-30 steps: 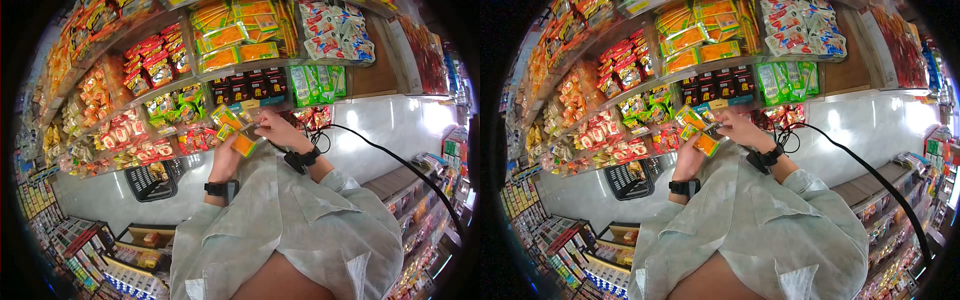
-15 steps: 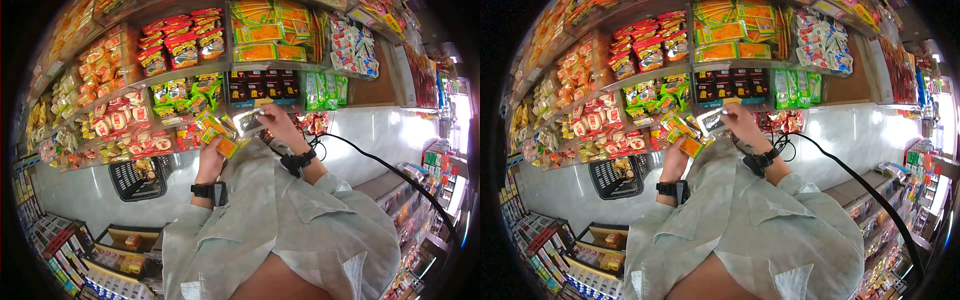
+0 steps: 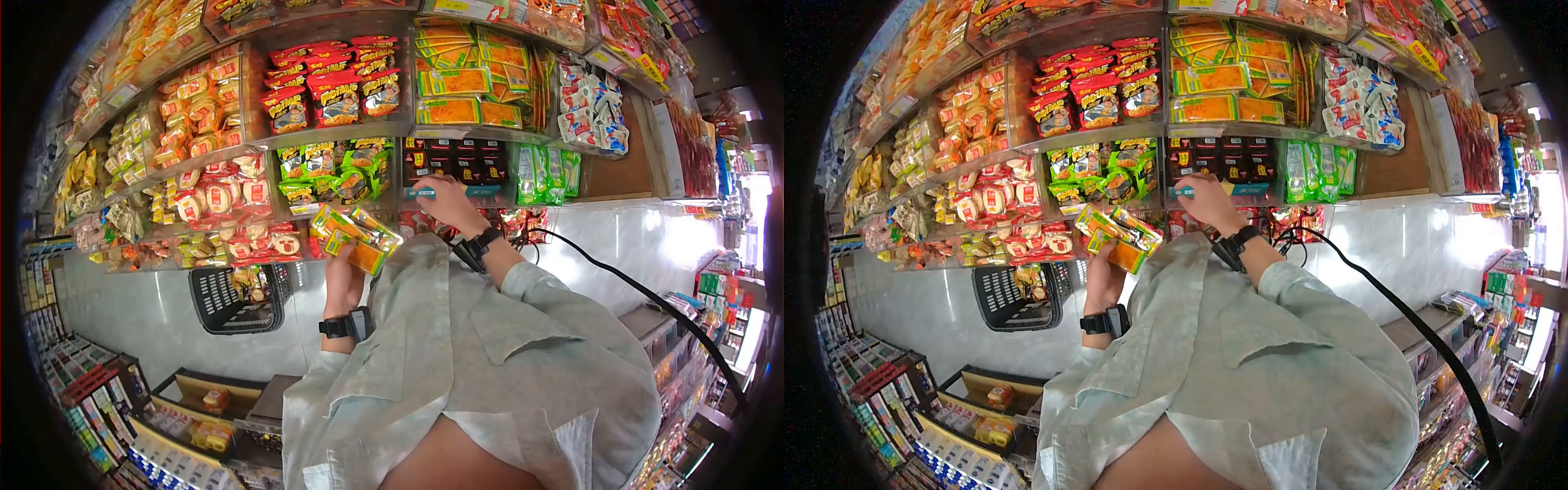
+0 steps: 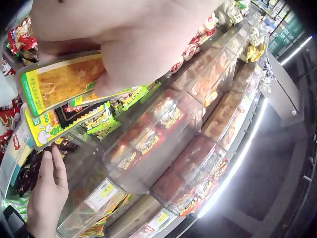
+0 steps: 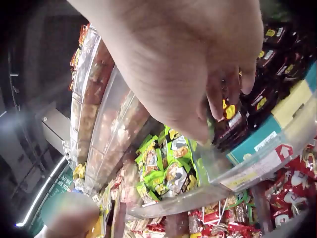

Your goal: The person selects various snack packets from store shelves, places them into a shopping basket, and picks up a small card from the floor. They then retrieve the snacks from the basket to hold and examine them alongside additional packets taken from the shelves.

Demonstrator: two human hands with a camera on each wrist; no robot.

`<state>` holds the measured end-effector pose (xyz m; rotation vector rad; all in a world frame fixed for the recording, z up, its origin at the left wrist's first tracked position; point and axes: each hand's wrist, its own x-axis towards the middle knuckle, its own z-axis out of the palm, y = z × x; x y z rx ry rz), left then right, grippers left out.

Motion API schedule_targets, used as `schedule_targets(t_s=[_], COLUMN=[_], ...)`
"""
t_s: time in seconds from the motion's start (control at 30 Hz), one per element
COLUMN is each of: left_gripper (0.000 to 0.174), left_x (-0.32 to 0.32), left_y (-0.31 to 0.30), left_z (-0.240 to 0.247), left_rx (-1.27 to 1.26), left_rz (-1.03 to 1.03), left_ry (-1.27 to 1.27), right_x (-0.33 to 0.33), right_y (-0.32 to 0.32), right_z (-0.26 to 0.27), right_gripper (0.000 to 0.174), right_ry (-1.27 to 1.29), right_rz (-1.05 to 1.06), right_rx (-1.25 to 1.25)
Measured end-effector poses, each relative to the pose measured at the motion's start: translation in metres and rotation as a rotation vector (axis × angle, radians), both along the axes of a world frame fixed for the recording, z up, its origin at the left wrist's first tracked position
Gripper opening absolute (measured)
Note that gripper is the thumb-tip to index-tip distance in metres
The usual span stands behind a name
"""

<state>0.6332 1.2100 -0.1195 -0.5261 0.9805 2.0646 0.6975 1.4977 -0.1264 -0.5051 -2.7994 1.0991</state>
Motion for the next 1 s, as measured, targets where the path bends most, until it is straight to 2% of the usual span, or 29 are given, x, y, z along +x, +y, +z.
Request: schedule_targets(t_s=[0.1,0.2,0.3,0.43,0.47,0.6,0.7,0.8,0.9,0.93,1.0], left_gripper=[0.043,0.042,0.041,0.038,0.031,0.036,0.038,0.036,0.037,0.037,0.038], left_x=[-0.001,-0.004,-0.006,-0.012,-0.010,-0.007,0.002,0.019,0.037,0.045,0.061], left_y=[0.002,0.004,0.011,0.020,0.023,0.028,0.035,0.045,0.059,0.067,0.086], left_z=[0.003,0.002,0.007,-0.006,-0.008,0.005,0.012,0.022,0.031,0.038,0.053], left_rx=[-0.019,-0.023,-0.030,-0.031,-0.054,-0.043,-0.039,-0.031,-0.030,-0.026,-0.015], left_rz=[-0.015,-0.063,-0.110,-0.201,-0.199,-0.231,-0.205,-0.141,-0.158,-0.157,-0.156], left_ry=[-0.008,-0.010,0.013,-0.013,0.022,0.035,0.078,0.049,0.088,0.102,0.133], right_x=[-0.003,-0.001,-0.003,-0.011,-0.011,-0.004,0.007,0.023,0.041,0.050,0.069], right_y=[0.004,0.015,0.015,0.011,0.010,0.009,0.009,0.015,0.026,0.029,0.038], right_z=[-0.012,-0.017,-0.019,-0.017,-0.016,-0.007,-0.005,0.004,0.059,0.068,0.076], right_gripper=[0.031,0.040,0.051,0.062,0.064,0.067,0.066,0.057,0.045,0.037,0.040], right_ry=[0.036,-0.068,-0.145,-0.325,-0.373,-0.423,-0.268,0.019,-0.125,-0.108,-0.113], right_rz=[-0.051,-0.005,0.008,0.016,0.039,0.106,0.046,0.019,0.061,0.070,0.110], right_rx=[0.093,0.096,0.234,0.216,0.223,0.189,0.179,0.189,-0.557,-0.731,-0.777])
